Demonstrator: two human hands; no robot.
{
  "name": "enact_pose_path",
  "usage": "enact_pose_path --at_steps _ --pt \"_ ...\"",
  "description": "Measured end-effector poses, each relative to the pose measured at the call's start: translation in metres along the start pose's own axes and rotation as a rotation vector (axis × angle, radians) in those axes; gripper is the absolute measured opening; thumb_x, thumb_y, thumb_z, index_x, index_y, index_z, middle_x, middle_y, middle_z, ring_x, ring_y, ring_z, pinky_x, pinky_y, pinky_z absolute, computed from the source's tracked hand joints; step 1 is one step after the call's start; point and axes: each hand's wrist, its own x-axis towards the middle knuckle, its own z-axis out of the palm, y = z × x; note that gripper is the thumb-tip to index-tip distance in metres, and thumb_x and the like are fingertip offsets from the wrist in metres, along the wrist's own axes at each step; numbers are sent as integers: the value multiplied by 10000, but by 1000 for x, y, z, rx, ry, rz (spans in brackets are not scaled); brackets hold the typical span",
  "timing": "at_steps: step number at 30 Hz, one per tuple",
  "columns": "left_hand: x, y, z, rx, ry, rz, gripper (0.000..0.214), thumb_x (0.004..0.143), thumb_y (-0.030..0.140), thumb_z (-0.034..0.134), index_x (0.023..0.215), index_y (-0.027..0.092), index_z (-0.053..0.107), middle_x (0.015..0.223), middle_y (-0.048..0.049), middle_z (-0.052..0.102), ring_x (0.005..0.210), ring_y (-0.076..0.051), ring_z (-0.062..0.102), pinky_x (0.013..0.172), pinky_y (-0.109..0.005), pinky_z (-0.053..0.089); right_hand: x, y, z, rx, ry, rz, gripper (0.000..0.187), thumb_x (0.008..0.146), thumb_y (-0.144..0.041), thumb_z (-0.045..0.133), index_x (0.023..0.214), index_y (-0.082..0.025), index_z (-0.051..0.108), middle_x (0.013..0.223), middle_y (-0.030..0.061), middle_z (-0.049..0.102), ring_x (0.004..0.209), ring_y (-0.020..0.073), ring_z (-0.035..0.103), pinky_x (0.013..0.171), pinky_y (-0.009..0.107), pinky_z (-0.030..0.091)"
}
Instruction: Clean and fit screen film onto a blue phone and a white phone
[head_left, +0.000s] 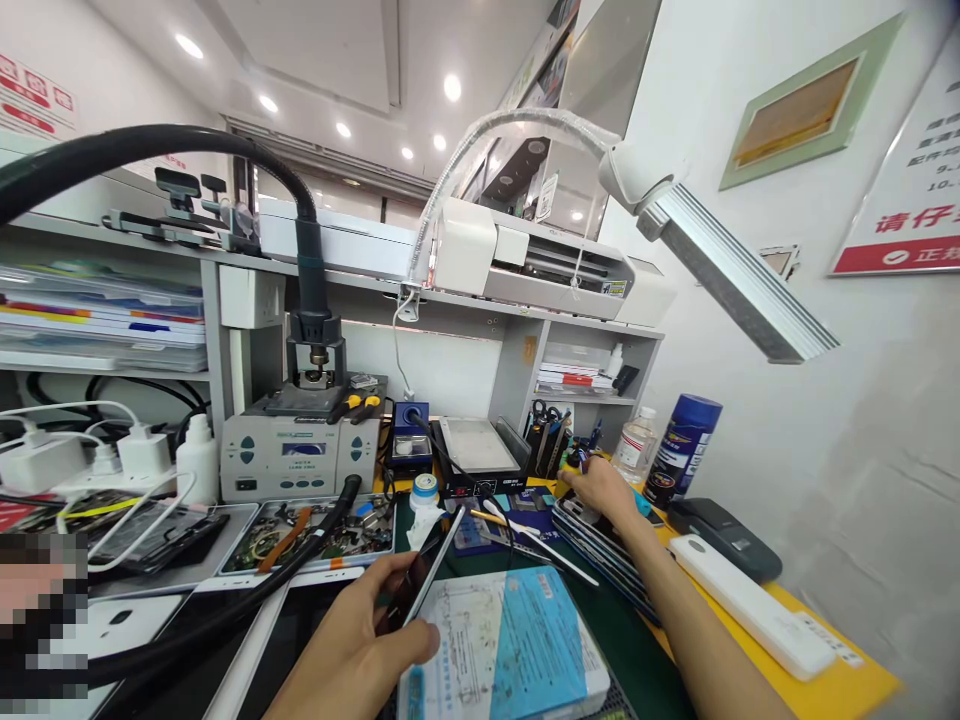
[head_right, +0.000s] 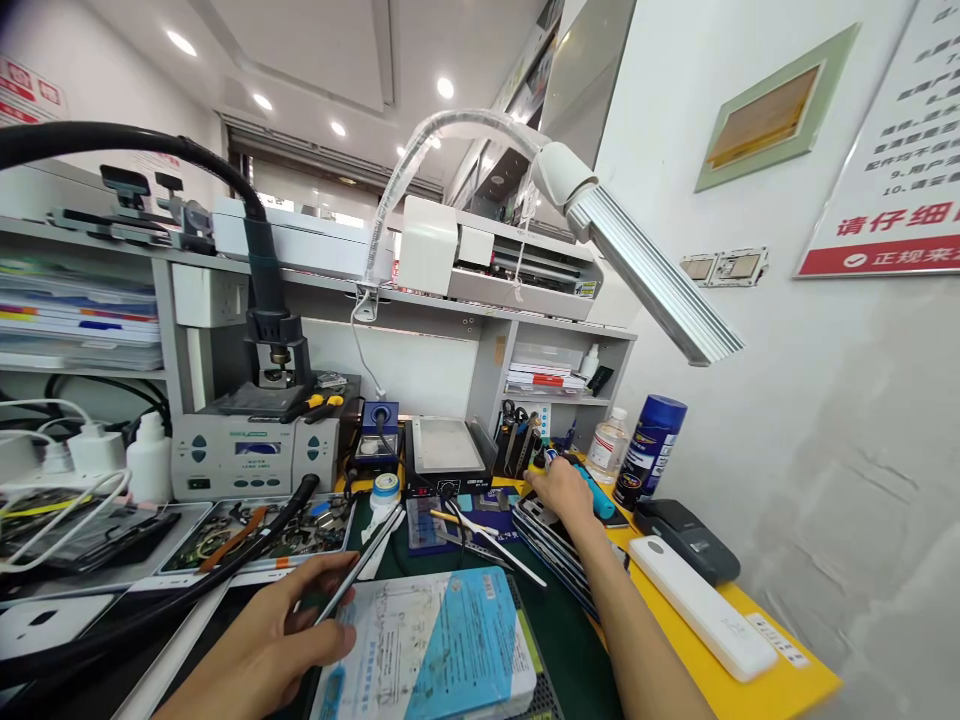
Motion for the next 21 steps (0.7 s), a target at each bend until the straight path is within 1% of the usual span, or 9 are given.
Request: enact_pose_path --at_steps 2,5,7,10,12,16,21 --pt "1 -1 0 2 1 6 620 586 279 701 1190 174 610 1016 -61 673 982 -301 670 813 -328 498 -3 7 -7 19 -45 -43 315 1001 -333 661 1270 -168 641 1274 96 673 1064 264 694 893 467 593" --pt "1 -4 0 24 -3 13 623 599 292 694 1203 172 605 1035 -60 670 932 -281 671 809 -330 496 -12 20 -17 61 -142 -138 304 1000 -337 662 1249 -163 652 1251 86 684 1044 263 701 883 458 597" --pt "1 -6 0 24 -10 4 631 618 292 689 1230 178 585 1056 -61 666 949 -285 670 822 -339 489 -19 28 -21 81 -199 -190 310 1001 -328 663 1269 -171 645 1279 92 674 1065 264 695 900 466 592" --pt "0 -7 1 6 -13 -5 652 627 287 692 1256 181 558 1127 -80 657 1025 -305 661 812 -337 490 -25 36 -23 79 -254 -233 340 998 -310 667 1311 -183 623 1334 105 648 1124 277 675 938 494 575" --pt "-2 -5 1 8 -23 -16 652 627 287 693 1256 176 563 1156 -93 655 1021 -309 662 786 -334 497 -25 37 -22 67 -275 -248 353 996 -306 670 1323 -184 616 1348 107 639 1144 284 667 950 505 569" --pt "-6 1 2 41 -25 -40 662 638 306 697 1274 175 565 1154 -90 666 979 -292 660 786 -322 497 -23 37 -19 34 -294 -261 350 998 -306 667 1323 -187 616 1345 106 640 1130 280 671 939 496 575" --pt "-7 4 2 75 -19 -53 658 646 327 688 1273 177 558 1140 -88 663 952 -281 648 755 -309 478 -22 34 -15 -12 -289 -254 345 999 -309 665 1317 -184 617 1327 104 648 1107 273 679 920 486 584"
